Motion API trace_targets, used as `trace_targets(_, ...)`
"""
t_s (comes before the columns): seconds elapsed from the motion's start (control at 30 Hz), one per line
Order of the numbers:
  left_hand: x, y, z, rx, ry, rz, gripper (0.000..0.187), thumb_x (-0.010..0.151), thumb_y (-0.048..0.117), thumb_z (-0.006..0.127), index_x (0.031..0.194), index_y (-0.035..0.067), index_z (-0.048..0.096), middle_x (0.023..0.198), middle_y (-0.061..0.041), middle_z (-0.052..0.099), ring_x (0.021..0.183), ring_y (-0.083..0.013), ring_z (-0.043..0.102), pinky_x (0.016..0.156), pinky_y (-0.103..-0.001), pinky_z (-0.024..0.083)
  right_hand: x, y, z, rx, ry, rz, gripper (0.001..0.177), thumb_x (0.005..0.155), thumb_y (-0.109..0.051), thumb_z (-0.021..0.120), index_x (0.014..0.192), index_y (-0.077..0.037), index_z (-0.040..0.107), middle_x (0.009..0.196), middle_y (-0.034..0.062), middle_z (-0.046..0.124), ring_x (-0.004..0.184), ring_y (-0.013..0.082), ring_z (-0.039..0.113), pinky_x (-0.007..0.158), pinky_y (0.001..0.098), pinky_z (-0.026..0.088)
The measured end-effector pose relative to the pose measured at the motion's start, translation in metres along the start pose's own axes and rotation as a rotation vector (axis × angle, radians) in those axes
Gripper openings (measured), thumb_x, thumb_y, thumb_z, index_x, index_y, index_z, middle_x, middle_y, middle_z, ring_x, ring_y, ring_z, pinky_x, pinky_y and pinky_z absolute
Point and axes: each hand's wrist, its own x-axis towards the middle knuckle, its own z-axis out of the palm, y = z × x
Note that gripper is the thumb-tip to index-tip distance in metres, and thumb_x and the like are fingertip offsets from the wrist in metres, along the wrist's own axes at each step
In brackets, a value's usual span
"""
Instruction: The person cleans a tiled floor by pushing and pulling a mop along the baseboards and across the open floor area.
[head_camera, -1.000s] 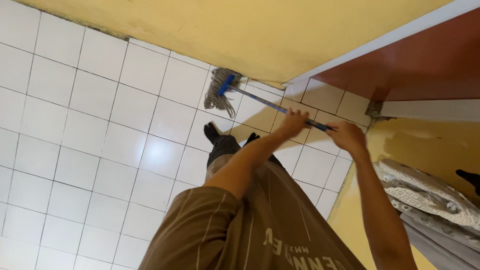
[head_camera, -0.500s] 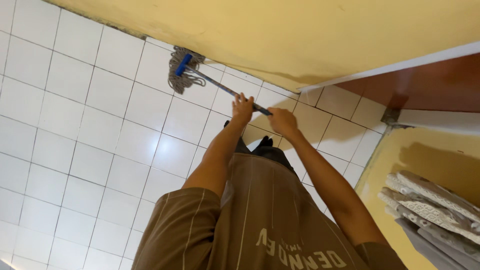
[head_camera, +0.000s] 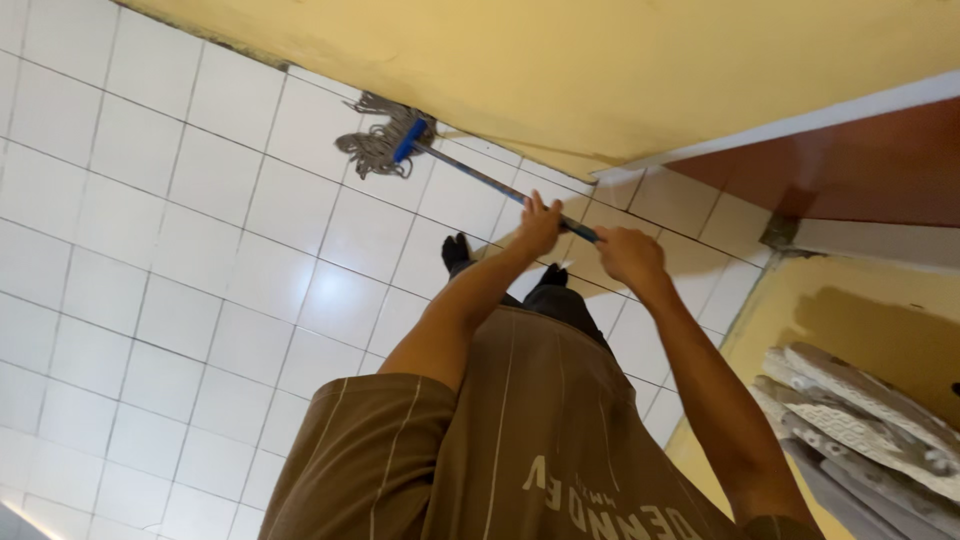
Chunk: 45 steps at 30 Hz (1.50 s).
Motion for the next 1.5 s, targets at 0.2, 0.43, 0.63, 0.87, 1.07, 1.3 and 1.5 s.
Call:
trace_targets(0.2,0.002,0.129,0.075,0.004,-0.009,0.23,0.064,0.096,0.051,0.066,0.139,0.008,0.046,0.138,-0.044,0.049,0.146,-0.0609,0.027,0.118,-0.072,0.02,-0.062,0.111,-0.049,-0.051,-0.061,0.229,0.033,0.097,-0.037,0.057,0.127,-0.038,0.071,0.107,0.0108,0.076,0.099,0.0358,0.072,0.09,0.0507,0.055)
trace_targets(0.43,0.016,0.239,0.13,-0.098,-0.021,0.445,0.047,0.086,0.05,0.068,0.115,0.014,0.061,0.121,-0.016,0.069,0.13,-0.0507,0.046,0.106,-0.073,0.028,-0.119,0.174,-0.113,-0.184,-0.023,0.398,0.033,0.097,-0.034,0.057,0.122,-0.033,0.079,0.105,0.0092,0.08,0.096,0.0328,0.075,0.085,0.047,0.057)
trace_targets(0.63,0.019,0.235,0.126,-0.116,-0.086,0.421,0.046,0.085,0.052,0.072,0.114,0.018,0.064,0.111,-0.017,0.068,0.111,-0.0416,0.062,0.101,-0.057,0.044,-0.121,0.177,-0.115,-0.132,0.092,0.388,0.028,0.09,-0.038,0.068,0.112,-0.029,0.083,0.098,0.0074,0.079,0.09,0.0314,0.074,0.075,0.0442,0.057)
trace_targets(0.87,0.01,0.194,0.098,-0.092,-0.059,0.47,0.039,0.087,0.044,0.074,0.111,0.016,0.063,0.107,-0.017,0.066,0.108,-0.0418,0.063,0.106,-0.059,0.042,-0.107,0.154,-0.095,-0.023,0.147,0.38,0.026,0.085,-0.037,0.074,0.107,-0.026,0.084,0.097,0.0033,0.079,0.089,0.0295,0.074,0.074,0.0428,0.057)
trace_targets(1.07,0.004,0.136,0.043,-0.059,-0.027,0.376,0.033,0.084,0.038,0.076,0.109,0.019,0.065,0.111,-0.014,0.066,0.111,-0.0426,0.06,0.098,-0.055,0.046,-0.075,0.092,-0.08,-0.03,0.146,0.37,0.027,0.085,-0.037,0.074,0.109,-0.029,0.083,0.091,0.0057,0.079,0.084,0.0299,0.074,0.073,0.0417,0.058)
trace_targets(1.3,-0.013,0.012,-0.018,-0.002,0.064,0.399,0.033,0.092,0.038,0.074,0.114,0.016,0.063,0.108,-0.016,0.064,0.108,-0.042,0.061,0.106,-0.057,0.043,-0.032,-0.012,-0.029,0.062,0.165,0.274,0.025,0.088,-0.037,0.07,0.109,-0.029,0.082,0.09,0.0081,0.077,0.084,0.0329,0.073,0.074,0.0463,0.058)
trace_targets(1.5,-0.033,-0.09,-0.096,0.081,0.049,0.149,0.031,0.089,0.034,0.073,0.115,0.019,0.066,0.12,-0.013,0.061,0.128,-0.0434,0.047,0.101,-0.054,0.045,0.02,-0.114,0.021,0.177,0.169,0.045,0.021,0.092,-0.033,0.066,0.104,-0.021,0.078,0.091,0.0142,0.075,0.087,0.0394,0.071,0.077,0.0529,0.056)
